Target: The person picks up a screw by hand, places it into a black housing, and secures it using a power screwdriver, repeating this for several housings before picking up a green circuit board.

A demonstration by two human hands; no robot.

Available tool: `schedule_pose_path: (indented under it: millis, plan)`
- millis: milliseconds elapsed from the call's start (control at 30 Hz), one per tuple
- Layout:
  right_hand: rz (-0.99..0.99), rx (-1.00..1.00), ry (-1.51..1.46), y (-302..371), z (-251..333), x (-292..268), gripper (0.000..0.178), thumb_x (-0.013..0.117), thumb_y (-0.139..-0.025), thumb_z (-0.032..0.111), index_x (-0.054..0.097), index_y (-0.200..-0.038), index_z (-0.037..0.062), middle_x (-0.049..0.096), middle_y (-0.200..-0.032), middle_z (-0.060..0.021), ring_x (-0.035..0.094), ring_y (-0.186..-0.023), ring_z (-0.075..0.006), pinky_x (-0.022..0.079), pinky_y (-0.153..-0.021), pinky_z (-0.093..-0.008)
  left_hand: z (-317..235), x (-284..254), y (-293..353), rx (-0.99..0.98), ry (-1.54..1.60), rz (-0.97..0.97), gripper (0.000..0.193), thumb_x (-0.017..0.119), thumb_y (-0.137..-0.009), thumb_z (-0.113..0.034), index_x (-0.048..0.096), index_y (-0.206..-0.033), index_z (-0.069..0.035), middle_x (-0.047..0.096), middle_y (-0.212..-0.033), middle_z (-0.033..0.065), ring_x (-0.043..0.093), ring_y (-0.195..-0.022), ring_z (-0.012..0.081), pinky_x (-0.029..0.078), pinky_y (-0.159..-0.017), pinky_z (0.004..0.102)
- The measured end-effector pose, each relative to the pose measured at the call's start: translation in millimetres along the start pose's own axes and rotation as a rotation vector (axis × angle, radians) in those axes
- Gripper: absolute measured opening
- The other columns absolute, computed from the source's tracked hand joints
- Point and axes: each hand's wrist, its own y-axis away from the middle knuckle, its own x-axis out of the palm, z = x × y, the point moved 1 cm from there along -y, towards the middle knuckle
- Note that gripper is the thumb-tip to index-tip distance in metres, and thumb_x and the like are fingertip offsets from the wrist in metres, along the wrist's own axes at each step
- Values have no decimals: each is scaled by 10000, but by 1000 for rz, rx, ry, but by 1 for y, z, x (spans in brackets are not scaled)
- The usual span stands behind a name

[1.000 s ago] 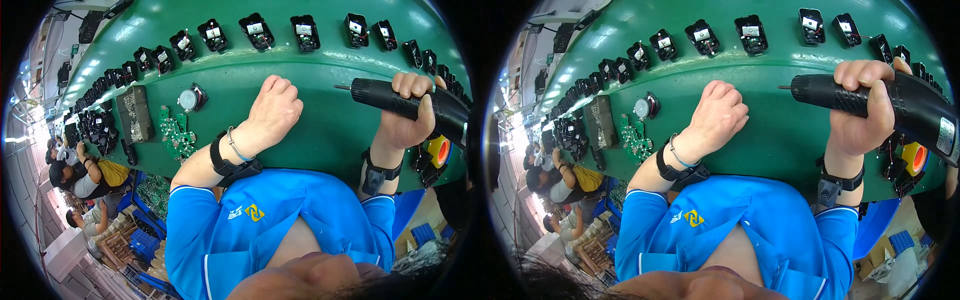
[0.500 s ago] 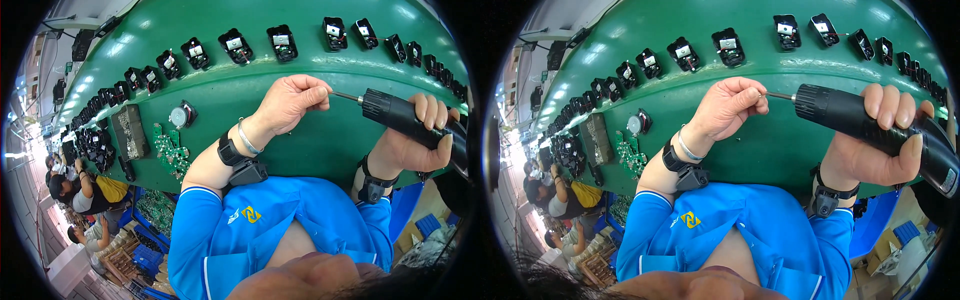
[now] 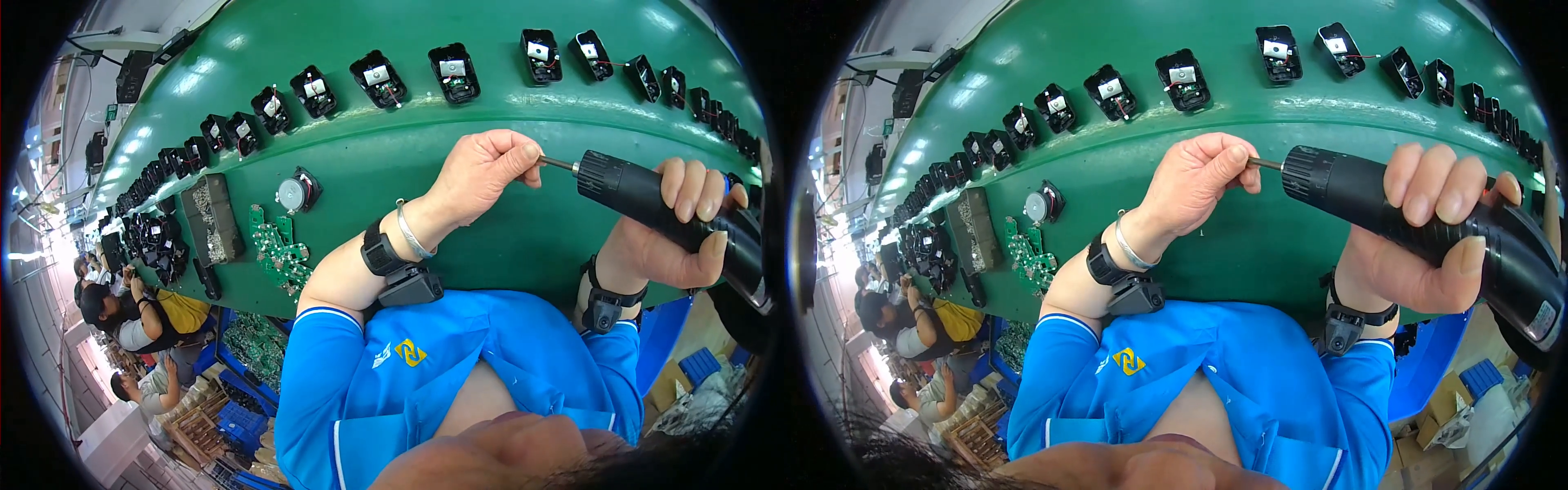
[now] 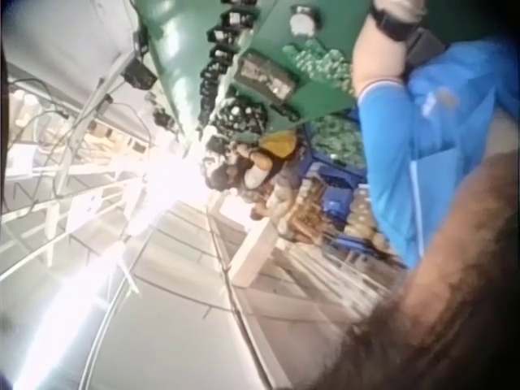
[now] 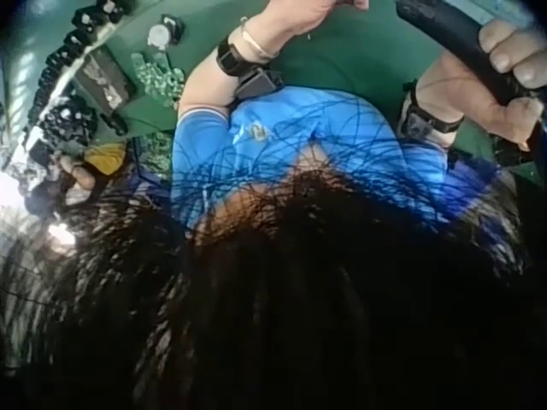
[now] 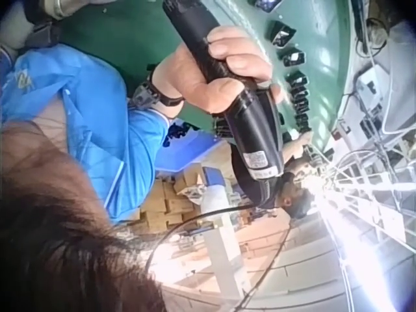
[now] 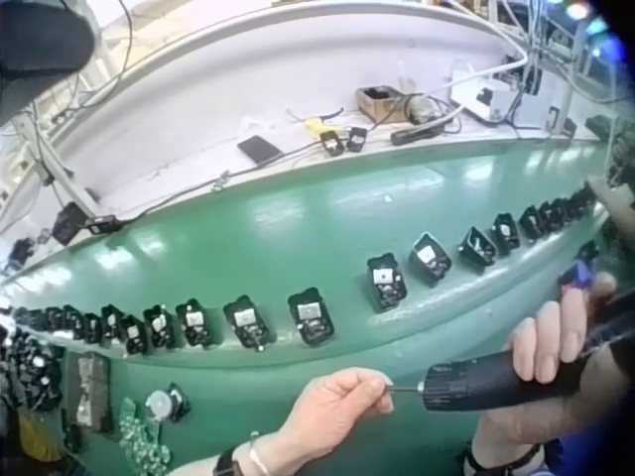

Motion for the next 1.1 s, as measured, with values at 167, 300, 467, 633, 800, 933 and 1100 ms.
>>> schedule_pose_path:
  millis: [167, 300, 467, 633, 800, 933, 1100]
  plan:
    - [-7, 6, 20, -4, 1, -7, 362, 481, -700, 196, 426, -1032, 63, 428, -716, -19, 395, -591, -120, 316, -536, -256, -15, -5, -12, 218, -536, -17, 239, 509, -795, -216, 530, -877, 8, 541, -803, 72, 511, -757, 151, 412, -693, 257]
    - [-138, -64, -4, -21, 4, -25, 307, 466, -694, 178, 454, -979, 66, 424, -703, -31, 382, -602, -142, 307, -550, -285, -48, -19, -50, 765, -1492, -202, 527, 661, -622, -293, 438, -999, 1, 480, -953, 123, 411, -968, 259, 308, -848, 385]
    - [-360, -117, 212, -39, -26, -23, 163, 445, -685, 94, 441, -848, 99, 429, -641, -34, 382, -600, -155, 333, -638, -305, -27, -29, -101, 663, -1725, -147, 726, 697, -555, -303, 354, -1132, -28, 448, -1063, 134, 360, -1057, 283, 243, -919, 405]
    - [-285, -91, 202, -45, -51, -36, 223, 434, -707, 37, 411, -925, 80, 476, -651, -76, 427, -614, -176, 360, -656, -341, -23, -35, -111, 558, -1772, -87, 665, 707, -537, -293, 404, -1069, -33, 459, -1033, 119, 380, -1036, 269, 240, -922, 413]
    - [-275, -79, 254, -49, -71, -41, 269, 470, -694, 41, 404, -954, 63, 471, -650, -78, 442, -610, -188, 375, -630, -352, -22, -41, -97, 729, -1802, -161, 631, 705, -531, -323, 435, -1012, -18, 487, -933, 110, 416, -970, 254, 246, -908, 418]
    - [-310, -96, 243, -49, -66, -38, 252, 462, -696, 47, 404, -942, 64, 473, -649, -73, 443, -611, -189, 375, -633, -351, -16, -29, -100, 775, -1719, -295, 647, 687, -540, -375, 437, -983, 26, 492, -864, 102, 442, -912, 237, 260, -888, 415]
    - [-334, -119, 111, -51, -50, -37, 213, 445, -697, 52, 414, -906, 75, 479, -648, -63, 438, -604, -187, 374, -639, -347, -7, -23, -108, 690, -1739, -302, 612, 676, -552, -370, 435, -946, 32, 479, -827, 107, 463, -838, 235, 279, -866, 394]
